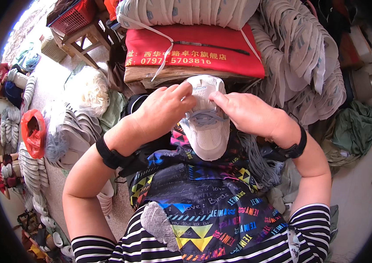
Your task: The recorder is lacing a white sneaker, threading the light-blue laces through the eyelets and pulling them tight.
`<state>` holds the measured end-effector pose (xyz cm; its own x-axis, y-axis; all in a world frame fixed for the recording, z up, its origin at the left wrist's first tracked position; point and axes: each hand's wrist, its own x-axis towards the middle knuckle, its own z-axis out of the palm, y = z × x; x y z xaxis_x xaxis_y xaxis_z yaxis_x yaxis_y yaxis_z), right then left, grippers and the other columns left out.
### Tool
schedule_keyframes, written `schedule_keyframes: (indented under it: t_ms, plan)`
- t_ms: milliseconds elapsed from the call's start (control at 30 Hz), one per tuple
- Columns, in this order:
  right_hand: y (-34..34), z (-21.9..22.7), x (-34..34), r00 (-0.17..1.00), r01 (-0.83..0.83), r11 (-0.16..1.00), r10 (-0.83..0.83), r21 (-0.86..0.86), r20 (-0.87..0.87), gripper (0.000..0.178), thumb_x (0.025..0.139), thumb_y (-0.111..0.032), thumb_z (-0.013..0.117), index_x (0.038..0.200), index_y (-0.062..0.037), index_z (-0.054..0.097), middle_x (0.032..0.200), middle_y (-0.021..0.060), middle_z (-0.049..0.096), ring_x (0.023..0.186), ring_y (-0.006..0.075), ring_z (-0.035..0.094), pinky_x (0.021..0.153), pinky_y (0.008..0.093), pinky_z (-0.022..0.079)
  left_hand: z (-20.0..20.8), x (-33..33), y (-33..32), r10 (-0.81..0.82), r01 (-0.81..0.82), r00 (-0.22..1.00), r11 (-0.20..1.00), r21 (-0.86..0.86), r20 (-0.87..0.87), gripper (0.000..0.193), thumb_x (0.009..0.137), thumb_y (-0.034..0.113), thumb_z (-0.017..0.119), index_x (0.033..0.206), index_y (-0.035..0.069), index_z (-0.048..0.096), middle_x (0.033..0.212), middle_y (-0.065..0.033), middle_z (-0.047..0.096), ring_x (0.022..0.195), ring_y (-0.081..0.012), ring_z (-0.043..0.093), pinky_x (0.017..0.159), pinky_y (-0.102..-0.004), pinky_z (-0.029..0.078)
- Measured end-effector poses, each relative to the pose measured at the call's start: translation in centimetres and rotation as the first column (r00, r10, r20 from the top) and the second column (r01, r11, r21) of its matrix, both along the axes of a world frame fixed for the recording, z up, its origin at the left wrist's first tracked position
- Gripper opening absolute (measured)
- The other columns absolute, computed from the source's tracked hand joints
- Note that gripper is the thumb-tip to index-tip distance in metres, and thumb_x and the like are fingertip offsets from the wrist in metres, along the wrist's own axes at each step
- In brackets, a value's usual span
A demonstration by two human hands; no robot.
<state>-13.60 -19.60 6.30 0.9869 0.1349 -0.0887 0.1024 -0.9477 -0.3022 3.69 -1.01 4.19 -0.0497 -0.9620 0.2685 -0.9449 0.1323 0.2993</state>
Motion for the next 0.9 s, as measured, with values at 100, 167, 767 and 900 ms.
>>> schedule_keyframes:
  t_ms: [100,167,767,900]
  plan:
    - [0.2,1.6,1.1,0.998,-0.048,0.987,0.042,-0.156,-0.046,0.038,0.08,-0.003,0.059,0.118,-0.0039,0.05,0.077,0.0141,0.063,0.078,0.0344,0.065,0.068,0.0446,0.051,-0.3,0.5,-0.5,-0.077,0.068,0.993,0.993,0.1,0.09,0.023,0.074,0.012,0.067,0.096,0.009,0.059,0.094,-0.0084,0.053,0.092,-0.0283,0.059,0.077,-0.0389,0.048]
    - [-0.1,1.6,1.3,0.996,-0.067,0.967,0.049,-0.245,-0.078,0.036,0.08,-0.005,0.059,0.116,-0.0037,0.052,0.076,0.0137,0.063,0.077,0.0335,0.065,0.067,0.0443,0.051,-0.5,0.6,-0.6,-0.112,0.107,0.993,0.986,0.125,0.033,0.022,0.076,0.016,0.068,0.096,0.01,0.062,0.092,-0.008,0.054,0.092,-0.0274,0.059,0.076,-0.0393,0.048]
    - [-1.0,0.1,1.7,0.983,0.001,0.998,0.009,-0.056,0.186,0.018,0.08,-0.023,0.069,0.086,-0.0066,0.064,0.101,0.0137,0.047,0.102,0.0305,0.047,0.089,0.0424,0.042,1.1,-3.2,-0.3,0.269,-0.251,0.397,0.952,0.178,-0.878,0.023,0.095,0.02,0.063,0.085,0.001,0.069,0.1,-0.0037,0.052,0.098,-0.0131,0.049,0.084,-0.0265,0.042]
    - [-0.3,0.3,2.1,0.993,0.088,0.996,-0.086,-0.018,0.083,0.018,0.076,-0.024,0.07,0.077,-0.0065,0.067,0.103,0.0126,0.049,0.105,0.031,0.047,0.088,0.0421,0.042,5.8,-2.3,0.7,0.032,-0.23,0.568,0.966,-0.121,-0.823,0.024,0.098,0.02,0.059,0.084,0.001,0.066,0.096,-0.0005,0.054,0.095,-0.0108,0.047,0.085,-0.0255,0.038]
